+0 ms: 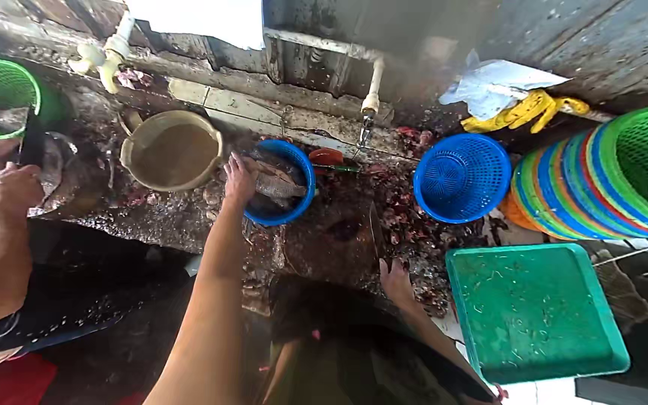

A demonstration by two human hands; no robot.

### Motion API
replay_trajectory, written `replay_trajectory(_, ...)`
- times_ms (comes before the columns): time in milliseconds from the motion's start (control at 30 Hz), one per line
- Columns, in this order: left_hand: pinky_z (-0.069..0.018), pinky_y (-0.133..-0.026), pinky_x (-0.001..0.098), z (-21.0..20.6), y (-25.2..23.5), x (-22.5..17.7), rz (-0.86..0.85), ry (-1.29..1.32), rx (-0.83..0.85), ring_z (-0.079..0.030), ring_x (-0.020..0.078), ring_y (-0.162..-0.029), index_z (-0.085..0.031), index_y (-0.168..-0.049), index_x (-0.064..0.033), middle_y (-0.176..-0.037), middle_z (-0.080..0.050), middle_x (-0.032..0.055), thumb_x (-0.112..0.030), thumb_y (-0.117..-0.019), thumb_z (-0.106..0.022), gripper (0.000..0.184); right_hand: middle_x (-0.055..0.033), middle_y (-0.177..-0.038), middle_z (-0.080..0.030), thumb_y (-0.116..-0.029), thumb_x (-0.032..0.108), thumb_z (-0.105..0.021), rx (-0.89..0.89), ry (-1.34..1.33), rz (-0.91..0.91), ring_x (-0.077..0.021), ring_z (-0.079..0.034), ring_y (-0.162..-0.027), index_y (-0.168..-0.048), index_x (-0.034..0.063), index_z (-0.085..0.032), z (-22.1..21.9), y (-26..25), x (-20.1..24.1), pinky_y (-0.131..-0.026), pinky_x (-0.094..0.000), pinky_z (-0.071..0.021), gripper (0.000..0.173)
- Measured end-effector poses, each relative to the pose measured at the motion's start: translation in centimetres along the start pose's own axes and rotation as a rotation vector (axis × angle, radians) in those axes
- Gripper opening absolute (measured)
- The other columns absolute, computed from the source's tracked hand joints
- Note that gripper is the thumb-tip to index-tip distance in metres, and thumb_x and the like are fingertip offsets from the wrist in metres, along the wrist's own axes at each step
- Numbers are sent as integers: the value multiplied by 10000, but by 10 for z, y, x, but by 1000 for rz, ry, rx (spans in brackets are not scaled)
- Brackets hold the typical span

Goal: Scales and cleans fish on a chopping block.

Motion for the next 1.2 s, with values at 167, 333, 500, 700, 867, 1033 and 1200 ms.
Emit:
replay_trajectory(167, -390, -1140, 632, 17, 22, -28, 283, 223, -262, -311, 507, -1478, -377, -1551, 19, -1640, -249, 299, -479, -956, -628, 815, -255, -1257, -672, -1074, 581, -325, 1, -46, 13, -417, -679, -1143, -1479, 41, -492, 0, -1, -3, -951, -596, -548, 696)
replay_trajectory(333, -358, -1185, 541, -34, 65, -55, 779, 681, -382, -284, 475, -1488, -214, -1607, -5, -1607, -250, 332, -528, -787, -832, 1153, -234, -1255, -677, -1069, 596, -310, 27, -63, 0, -403, -684, -1137, -1498, 74, -475, 2, -2, -3, -944, -597, -549, 695)
replay_trajectory(500, -353, -1188, 532, -37, 59, -52, 684, 478, -239, -280, 471, -1492, -220, -1579, 70, -1612, -234, 343, -509, -807, -791, 1121, -227, -1316, -653, -1073, 590, -296, 49, -46, 8, -385, -666, -1186, -1510, 63, -465, 4, -1, -3, -987, -561, -538, 705)
replay_trajectory(700, -494, -1062, 541, -28, 9, -45, 558, 498, -208, -532, 396, -1343, -80, -1625, -45, -1479, -488, 283, -458, -621, -921, 1373, -231, -1273, -671, -1076, 574, -303, 34, -45, 30, -373, -671, -1180, -1452, 45, -515, -2, -8, -4, -994, -545, -534, 683)
replay_trajectory(867, -475, -1075, 586, -9, -11, -26, 382, 414, -35, -551, 416, -1323, -9, -1624, -20, -1448, -513, 299, -387, -679, -890, 1343, -196, -1223, -703, -1075, 569, -321, 2, -42, 24, -344, -695, -1139, -1442, 72, -531, -7, -8, -4, -975, -535, -550, 653)
replay_trajectory(1033, -473, -1062, 642, 25, -2, -52, 317, 293, 113, -530, 514, -1309, 54, -1613, 32, -1511, -387, 385, -473, -831, -805, 1266, -225, -1321, -658, -1065, 573, -366, -69, -34, 55, -387, -653, -1207, -1426, 71, -580, -4, -7, -16, -1021, -597, -516, 655)
replay_trajectory(1200, -570, -867, 638, -2, 24, -52, 694, 898, -350, -674, 453, -1070, -190, -1579, -132, -1198, -658, 294, -368, -740, -886, 1115, -362, -1177, -669, -1094, 365, -466, -309, -121, 315, -523, -668, -1093, -1278, -92, -640, 27, 39, 26, -969, -652, -517, 523)
Point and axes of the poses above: each hand's wrist, its own y-axis away from the middle knuckle, its own z-axis out of the back of the hand, x = y × z, the point moved 1 cm from there along -y, towards the middle knuckle
